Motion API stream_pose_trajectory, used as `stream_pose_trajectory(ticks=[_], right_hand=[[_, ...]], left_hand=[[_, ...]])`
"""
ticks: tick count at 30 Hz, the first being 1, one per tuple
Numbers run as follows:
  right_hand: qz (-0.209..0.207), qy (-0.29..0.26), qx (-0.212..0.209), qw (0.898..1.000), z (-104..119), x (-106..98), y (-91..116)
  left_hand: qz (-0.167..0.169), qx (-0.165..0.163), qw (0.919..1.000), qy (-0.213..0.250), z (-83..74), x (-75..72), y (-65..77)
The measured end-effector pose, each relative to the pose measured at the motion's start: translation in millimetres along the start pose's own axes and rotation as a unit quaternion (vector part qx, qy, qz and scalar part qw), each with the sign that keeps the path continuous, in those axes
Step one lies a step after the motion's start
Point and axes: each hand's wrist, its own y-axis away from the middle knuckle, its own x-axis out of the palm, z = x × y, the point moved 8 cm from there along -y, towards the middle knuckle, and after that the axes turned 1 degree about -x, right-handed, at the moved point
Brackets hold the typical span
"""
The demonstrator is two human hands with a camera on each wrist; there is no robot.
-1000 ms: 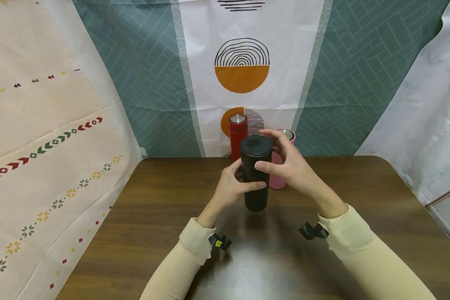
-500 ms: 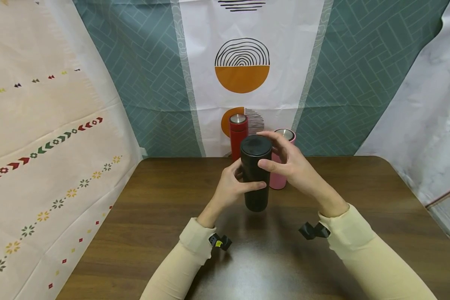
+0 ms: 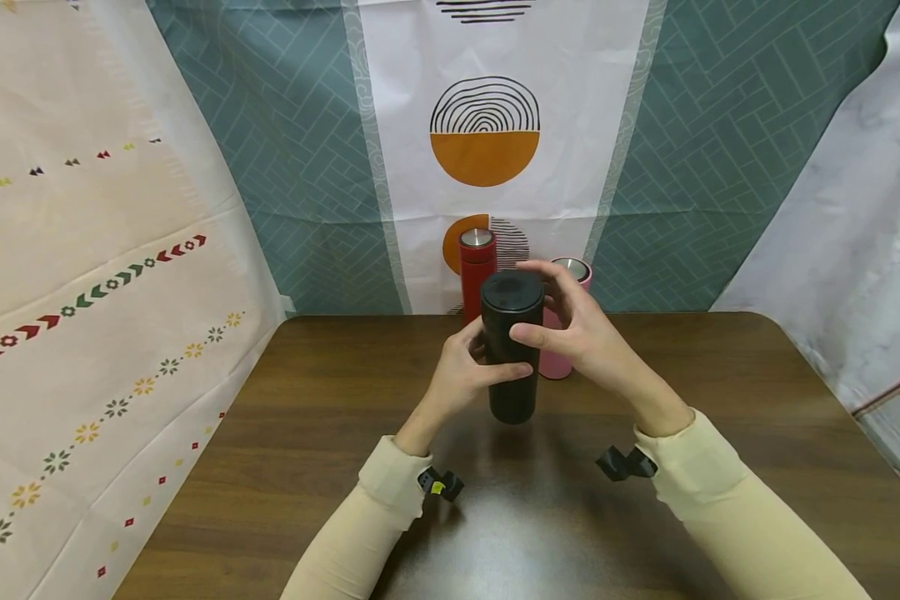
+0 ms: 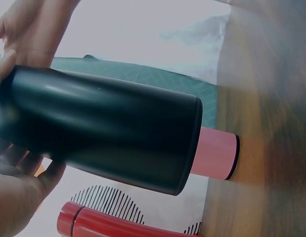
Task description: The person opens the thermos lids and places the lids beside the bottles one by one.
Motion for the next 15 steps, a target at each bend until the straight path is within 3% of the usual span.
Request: stream_pose_trajectory(ticks=[7, 15], right_hand=[[0.008, 0.0, -0.002, 1.0, 1.1, 0.2, 0.6], [0.072, -0.058, 0.014, 0.996, 1.7, 5.6, 1.4]], left_hand=[[0.0, -0.001, 1.0, -0.007, 0.1, 0.5, -0.1], [0.002, -0.003, 1.0, -0.006, 0.3, 0.6, -0.5]])
